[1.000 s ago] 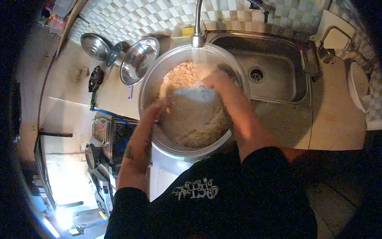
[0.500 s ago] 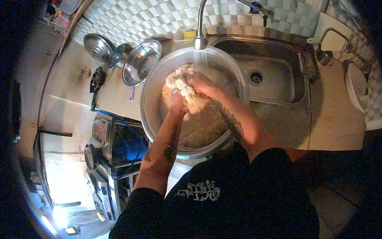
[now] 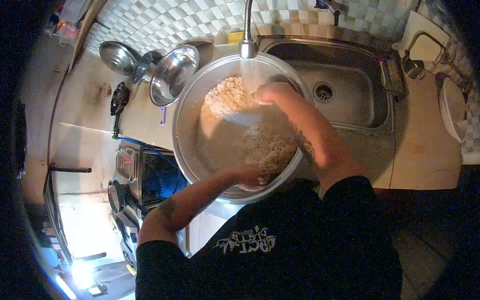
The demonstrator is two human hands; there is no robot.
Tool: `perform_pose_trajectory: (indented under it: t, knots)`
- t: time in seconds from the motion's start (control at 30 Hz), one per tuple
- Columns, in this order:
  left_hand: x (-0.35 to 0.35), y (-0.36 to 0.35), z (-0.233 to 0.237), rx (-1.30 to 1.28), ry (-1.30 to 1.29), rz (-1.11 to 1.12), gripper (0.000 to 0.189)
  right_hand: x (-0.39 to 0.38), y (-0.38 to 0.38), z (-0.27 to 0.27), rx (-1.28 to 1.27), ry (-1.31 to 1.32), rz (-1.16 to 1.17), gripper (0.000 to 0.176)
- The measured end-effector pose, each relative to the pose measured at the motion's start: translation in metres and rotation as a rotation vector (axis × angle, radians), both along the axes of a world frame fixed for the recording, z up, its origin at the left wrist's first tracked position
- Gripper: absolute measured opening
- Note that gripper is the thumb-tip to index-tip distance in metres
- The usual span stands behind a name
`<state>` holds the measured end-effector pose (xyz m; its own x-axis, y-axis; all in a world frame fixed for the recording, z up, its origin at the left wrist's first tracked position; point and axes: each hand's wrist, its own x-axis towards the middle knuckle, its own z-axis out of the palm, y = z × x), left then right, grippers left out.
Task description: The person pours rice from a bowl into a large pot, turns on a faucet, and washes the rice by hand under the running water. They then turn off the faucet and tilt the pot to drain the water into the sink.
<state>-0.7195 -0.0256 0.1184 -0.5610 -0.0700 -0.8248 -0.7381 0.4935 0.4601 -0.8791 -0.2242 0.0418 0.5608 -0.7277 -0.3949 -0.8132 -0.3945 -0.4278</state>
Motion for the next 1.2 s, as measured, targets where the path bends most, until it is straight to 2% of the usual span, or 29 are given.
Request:
perform_pose_trajectory:
  t: [0.03,0.1,0.17,0.23,0.3,0.37,0.43,0.5,0.57,0.63,0.67,0.7,0.77,0.8,0.87,0.97,1.03,1.07,1.1,1.17,1.2]
  knots:
    - [-0.012,-0.004,-0.017,-0.030,0.029,-0.016,0.060,0.000,-0.004,-0.008,0.021,-0.061,-0.067,0.051]
    - [-0.027,-0.012,-0.055,-0.088,0.093,-0.052,0.064,-0.003,0.018,0.046,0.156,-0.007,-0.215,0.057]
    - [-0.027,-0.013,-0.038,-0.309,0.383,0.142,0.052,-0.001,0.032,0.068,0.239,0.012,-0.338,0.060]
    - [-0.026,-0.024,-0.079,-0.643,0.707,0.086,0.046,0.000,0.036,0.068,0.262,-0.016,-0.432,0.062]
    - [-0.016,-0.056,-0.122,-0.357,0.285,0.063,0.046,0.000,0.029,0.054,0.253,-0.056,-0.438,0.063]
    - [0.024,-0.085,-0.178,-0.003,0.196,0.445,0.044,-0.002,0.019,0.034,0.202,-0.141,-0.382,0.064]
    - [0.027,-0.105,-0.163,-0.010,0.108,0.600,0.043,-0.002,0.007,0.018,0.158,-0.206,-0.325,0.065]
    - [-0.003,-0.130,-0.094,-0.319,-0.105,0.321,0.045,0.000,0.000,0.009,0.140,-0.242,-0.295,0.066]
    - [0.019,-0.143,-0.077,-0.374,0.134,0.363,0.039,0.003,-0.002,0.000,0.145,-0.253,-0.281,0.067]
    - [0.049,-0.141,-0.039,-0.128,0.394,0.530,0.039,0.004,-0.007,-0.012,0.147,-0.235,-0.266,0.068]
    - [0.049,-0.130,-0.001,0.077,0.402,0.619,0.044,0.002,-0.011,-0.015,0.142,-0.226,-0.260,0.068]
    - [0.047,-0.115,0.022,0.096,0.378,0.404,0.044,0.001,-0.014,-0.018,0.138,-0.218,-0.255,0.068]
    - [0.047,-0.081,0.051,0.229,0.214,0.194,0.040,0.001,-0.015,-0.013,0.133,-0.230,-0.252,0.068]
    - [0.047,-0.062,0.056,0.347,0.075,0.199,0.037,0.001,-0.013,-0.010,0.134,-0.238,-0.253,0.067]
    - [0.049,-0.032,0.050,0.320,0.032,-0.020,0.044,0.001,-0.010,-0.005,0.135,-0.253,-0.264,0.067]
    - [0.070,0.001,-0.032,0.096,0.452,0.018,0.045,0.000,-0.003,0.001,0.144,-0.269,-0.288,0.066]
    - [0.062,-0.006,-0.068,0.085,0.466,-0.140,0.049,-0.004,-0.001,0.005,0.144,-0.282,-0.309,0.066]
    - [0.051,-0.013,-0.068,0.076,0.471,-0.218,0.050,-0.004,0.001,0.007,0.143,-0.285,-0.322,0.065]
    - [0.040,-0.023,-0.066,0.041,0.210,-0.248,0.052,-0.005,0.004,0.010,0.142,-0.293,-0.334,0.065]
    - [0.009,-0.052,-0.030,-0.031,-0.315,-0.291,0.055,-0.005,0.007,0.013,0.133,-0.296,-0.356,0.065]
    - [0.025,-0.066,-0.057,-0.063,-0.270,-0.111,0.059,-0.004,0.008,0.015,0.128,-0.305,-0.368,0.064]
